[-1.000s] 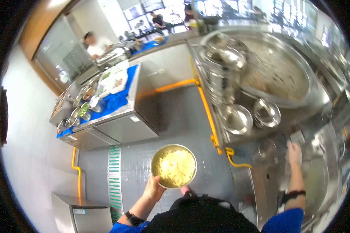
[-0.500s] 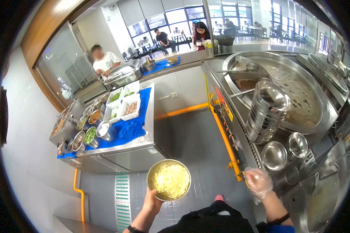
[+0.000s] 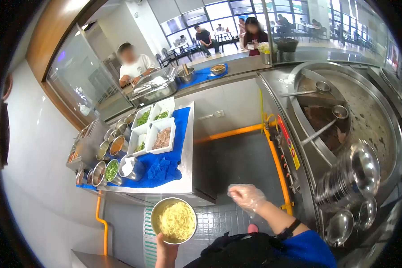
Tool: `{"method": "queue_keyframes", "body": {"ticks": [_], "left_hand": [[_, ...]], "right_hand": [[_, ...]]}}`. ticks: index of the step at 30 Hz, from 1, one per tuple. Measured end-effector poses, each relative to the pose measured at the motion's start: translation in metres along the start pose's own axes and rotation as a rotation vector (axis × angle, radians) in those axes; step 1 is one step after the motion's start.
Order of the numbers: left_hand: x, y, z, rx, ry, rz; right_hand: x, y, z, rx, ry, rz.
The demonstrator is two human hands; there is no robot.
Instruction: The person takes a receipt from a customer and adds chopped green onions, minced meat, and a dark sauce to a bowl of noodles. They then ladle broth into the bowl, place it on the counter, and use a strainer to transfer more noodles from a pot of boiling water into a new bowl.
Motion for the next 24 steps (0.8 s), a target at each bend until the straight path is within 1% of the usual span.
{"method": "queue_keyframes", "body": {"ticks": [4,5,8,9,11,12,14,15,18,19,20,22,24], "left_hand": [[-0.038,-0.006,0.018,-0.009,0.054,0.049],[-0.048,-0.009,0.023,-0.013,0.063,0.053],[-0.090,-0.031,0.032,0.006,0.094,0.053],[-0.105,-0.042,0.038,-0.005,0.107,0.051],[-0.135,-0.037,0.054,-0.008,0.144,0.037],[-0.150,-0.042,0.057,0.013,0.132,0.033],[-0.185,-0.057,0.065,0.045,0.117,0.026],[-0.197,-0.055,0.072,0.059,0.110,0.025],[-0.229,-0.055,0.087,0.090,0.084,0.057],[-0.235,-0.046,0.096,0.089,0.112,0.020],[-0.245,-0.041,0.101,0.118,0.098,0.012],[-0.262,-0.034,0.108,0.105,0.128,-0.012],[-0.269,-0.024,0.114,0.096,0.094,0.042]], "right_hand": [[-0.073,0.013,-0.024,0.016,-0.081,-0.208],[-0.087,0.023,-0.021,0.015,-0.142,-0.151],[-0.129,0.028,-0.037,0.002,-0.055,-0.215],[-0.146,0.039,-0.029,-0.056,-0.066,-0.170],[-0.184,0.045,-0.031,-0.411,0.069,-0.186],[-0.198,0.045,-0.035,-0.592,0.143,-0.198],[-0.230,0.034,-0.055,-0.740,0.289,-0.113],[-0.249,0.034,-0.047,-0.833,0.285,-0.075],[-0.281,0.028,-0.050,-0.896,0.288,0.010],[-0.291,0.030,-0.047,-0.916,0.272,0.032],[-0.302,0.033,-0.043,-0.932,0.261,0.041],[-0.323,0.033,-0.045,-0.966,0.225,-0.014],[-0.342,0.039,-0.054,-0.842,0.304,0.028]]}}
Point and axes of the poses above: each hand's wrist, its own x-axis away from the middle knuckle, its own y-axis out of the palm, z = x × y, the point moved 1 cm from there along -x, towards the middle knuckle, and after that the axes turned 3 degrees about y, right-handed, at the moved point
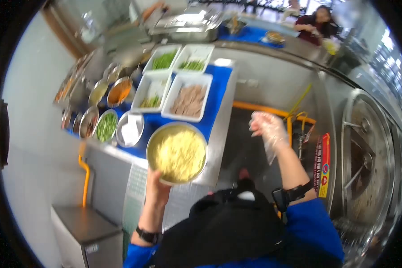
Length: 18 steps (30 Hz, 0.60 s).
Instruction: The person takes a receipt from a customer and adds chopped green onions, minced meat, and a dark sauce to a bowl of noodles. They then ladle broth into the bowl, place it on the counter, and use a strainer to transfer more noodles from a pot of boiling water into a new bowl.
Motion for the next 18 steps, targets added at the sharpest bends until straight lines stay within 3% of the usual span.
{"method": "queue_keyframes", "body": {"ticks": [7,18], "left_hand": [[-0.033,0.046,-0.012,0.029,-0.041,0.019],[-0.063,0.149,-0.046,0.179,-0.212,0.036]], "right_hand": [[-0.065,0.006,-0.006,0.097,0.057,-0.109],[-0.134,-0.070,-0.005,0.057,0.119,-0.157]]}}
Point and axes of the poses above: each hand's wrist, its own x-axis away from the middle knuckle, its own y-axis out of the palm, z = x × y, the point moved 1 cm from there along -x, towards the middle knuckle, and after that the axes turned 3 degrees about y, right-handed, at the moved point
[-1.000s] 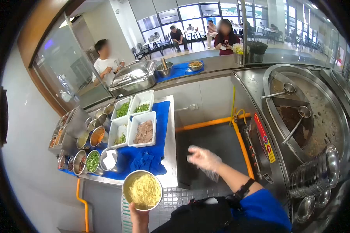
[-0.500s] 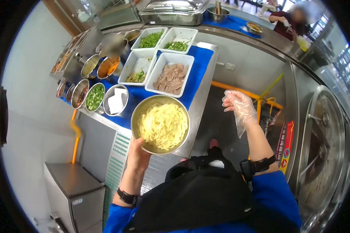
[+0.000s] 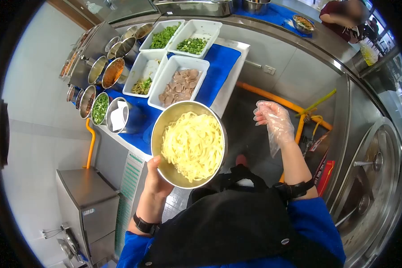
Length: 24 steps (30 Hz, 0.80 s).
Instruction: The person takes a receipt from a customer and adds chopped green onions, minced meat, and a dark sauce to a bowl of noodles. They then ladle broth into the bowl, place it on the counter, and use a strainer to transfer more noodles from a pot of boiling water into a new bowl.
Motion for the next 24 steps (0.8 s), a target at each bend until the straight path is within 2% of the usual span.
{"method": "queue_keyframes", "body": {"ticks": [5,14,17,24], "left_hand": [[-0.007,0.023,-0.012,-0.014,-0.029,0.007],[-0.018,0.022,-0.005,-0.056,-0.029,0.019],[-0.029,0.016,0.001,-0.062,0.018,-0.039],[-0.061,0.021,0.010,-0.145,0.014,-0.034]], "right_hand": [[-0.023,-0.029,0.005,0.034,-0.013,0.005],[-0.027,-0.027,-0.001,0.010,-0.008,0.043],[-0.022,-0.027,-0.015,0.042,-0.046,0.067],[-0.043,-0.045,-0.058,0.096,-0.136,0.183]]}}
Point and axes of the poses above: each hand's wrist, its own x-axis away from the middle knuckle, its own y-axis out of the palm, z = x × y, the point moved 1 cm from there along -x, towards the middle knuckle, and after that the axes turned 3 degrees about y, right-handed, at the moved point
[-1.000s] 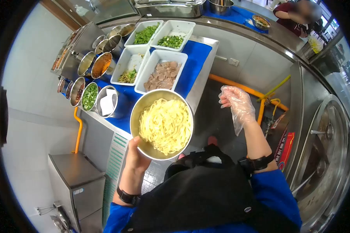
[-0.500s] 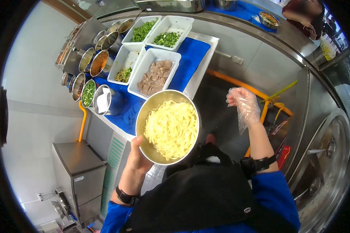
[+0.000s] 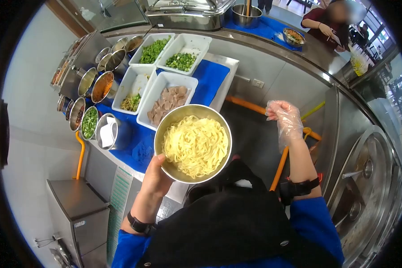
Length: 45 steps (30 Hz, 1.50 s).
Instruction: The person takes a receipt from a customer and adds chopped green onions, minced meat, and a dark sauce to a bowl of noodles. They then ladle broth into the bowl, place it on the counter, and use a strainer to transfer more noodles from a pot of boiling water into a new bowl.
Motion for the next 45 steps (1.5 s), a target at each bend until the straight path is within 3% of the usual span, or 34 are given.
{"method": "queue_keyframes", "body": {"ticks": [6,9,14,17,21,25,29,33,37,41,44,45], "left_hand": [[-0.046,0.025,0.008,-0.072,0.040,0.074],[-0.082,0.047,0.013,-0.033,0.078,0.040],[-0.133,0.110,0.024,0.090,0.128,0.167],[-0.161,0.141,0.030,0.087,0.116,0.156],[-0.188,0.195,0.047,0.071,0.088,0.215],[-0.207,0.199,0.037,-0.016,0.092,0.227],[-0.226,0.221,0.040,0.009,0.055,0.228],[-0.232,0.218,0.036,-0.009,0.055,0.232],[-0.237,0.229,0.043,-0.009,0.062,0.246],[-0.236,0.219,0.040,0.001,0.103,0.228],[-0.233,0.228,0.046,-0.001,0.123,0.259],[-0.231,0.228,0.045,-0.009,0.131,0.267]], "right_hand": [[-0.082,-0.023,-0.033,-0.074,-0.050,0.077],[-0.137,-0.041,-0.054,-0.168,-0.064,0.057],[-0.223,-0.066,-0.107,-0.237,-0.063,0.018],[-0.271,-0.086,-0.104,-0.306,-0.027,-0.055],[-0.292,-0.107,-0.147,-0.508,0.099,-0.012],[-0.306,-0.131,-0.136,-0.683,0.070,0.042],[-0.337,-0.138,-0.167,-0.648,0.060,0.228],[-0.345,-0.140,-0.153,-0.709,0.017,0.193],[-0.331,-0.146,-0.181,-0.495,-0.059,0.115],[-0.331,-0.175,-0.190,-0.571,-0.354,-0.062],[-0.351,-0.198,-0.216,-0.306,-0.330,0.129],[-0.348,-0.197,-0.220,-0.188,-0.304,0.092]]}}
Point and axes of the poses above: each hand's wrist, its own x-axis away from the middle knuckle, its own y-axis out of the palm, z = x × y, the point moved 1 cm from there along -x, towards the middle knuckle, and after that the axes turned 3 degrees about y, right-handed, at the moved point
